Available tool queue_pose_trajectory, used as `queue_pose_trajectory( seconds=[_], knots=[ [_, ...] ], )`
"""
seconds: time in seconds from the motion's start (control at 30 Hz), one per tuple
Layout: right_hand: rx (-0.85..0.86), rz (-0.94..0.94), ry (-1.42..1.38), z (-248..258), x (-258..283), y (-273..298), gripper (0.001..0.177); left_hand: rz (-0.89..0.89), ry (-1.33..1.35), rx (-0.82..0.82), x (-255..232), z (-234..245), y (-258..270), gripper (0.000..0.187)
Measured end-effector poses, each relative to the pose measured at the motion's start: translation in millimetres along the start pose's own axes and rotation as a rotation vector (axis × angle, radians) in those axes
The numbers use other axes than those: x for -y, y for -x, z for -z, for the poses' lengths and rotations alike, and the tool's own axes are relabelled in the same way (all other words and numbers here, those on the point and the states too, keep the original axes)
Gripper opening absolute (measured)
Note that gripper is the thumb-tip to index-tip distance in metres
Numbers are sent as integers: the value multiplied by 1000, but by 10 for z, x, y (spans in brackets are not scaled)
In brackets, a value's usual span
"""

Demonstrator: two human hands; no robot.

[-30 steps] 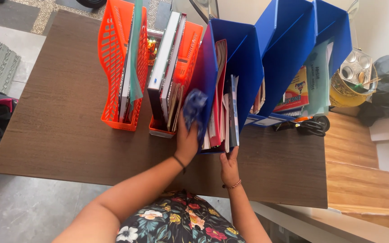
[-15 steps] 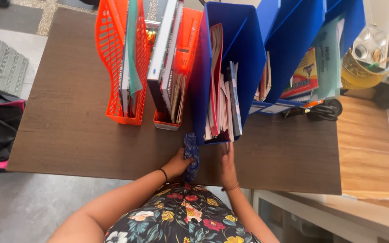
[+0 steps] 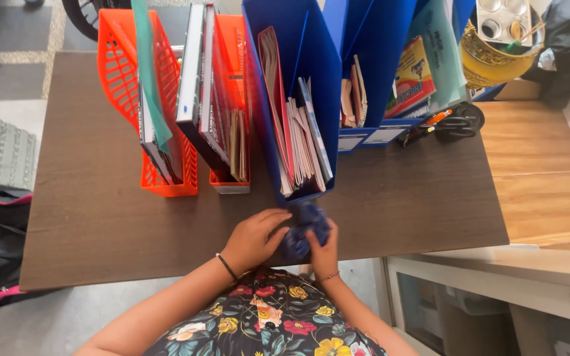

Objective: Wiping a table surface with a cloth and organizing file folders and books.

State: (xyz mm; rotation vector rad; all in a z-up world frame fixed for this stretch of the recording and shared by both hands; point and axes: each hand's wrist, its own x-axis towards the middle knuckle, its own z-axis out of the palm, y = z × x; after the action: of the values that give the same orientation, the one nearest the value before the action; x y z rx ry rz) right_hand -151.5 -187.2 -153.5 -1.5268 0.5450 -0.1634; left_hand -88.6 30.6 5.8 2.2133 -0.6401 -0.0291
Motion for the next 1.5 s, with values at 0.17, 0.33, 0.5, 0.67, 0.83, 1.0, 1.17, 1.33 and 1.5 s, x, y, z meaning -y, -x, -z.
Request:
queue_pose_trajectory(
  seconds=[0.17,0.33,0.5,0.67,0.83,1.0,1.17,1.33,1.5],
  knots=[
    [-241,-9,77,-258,199,-302,69,-298,-253,-58,-156,-7,-243,47],
    [-140,170,66,-517,217,-253,63,-279,-511,-1,-148,-187,-330,58],
    [-5,-79,257,-416,-114,-488,51,-293,-526,44,-190,-120,-400,56],
    [-192,54,291,-426,364,-352,59,-350,-649,-5,53,-225,-444,50],
    [-110,-73,258,-255,126,-700,71,-425,-747,-42,167,-169,-463,31],
    [36,223,126,-128,762,-564,54,-307,-568,-69,236,30,-384,14],
    [202,-29,95,-154,215,-891,44,-259,-534,-72,292,172,-287,10],
    [219,226,-5,-300,1035,-696,43,-224,-489,-68,296,212,-259,12],
    [379,52,155,-277,600,-1302,58,-214,-447,-98,248,187,-260,12]
  ],
)
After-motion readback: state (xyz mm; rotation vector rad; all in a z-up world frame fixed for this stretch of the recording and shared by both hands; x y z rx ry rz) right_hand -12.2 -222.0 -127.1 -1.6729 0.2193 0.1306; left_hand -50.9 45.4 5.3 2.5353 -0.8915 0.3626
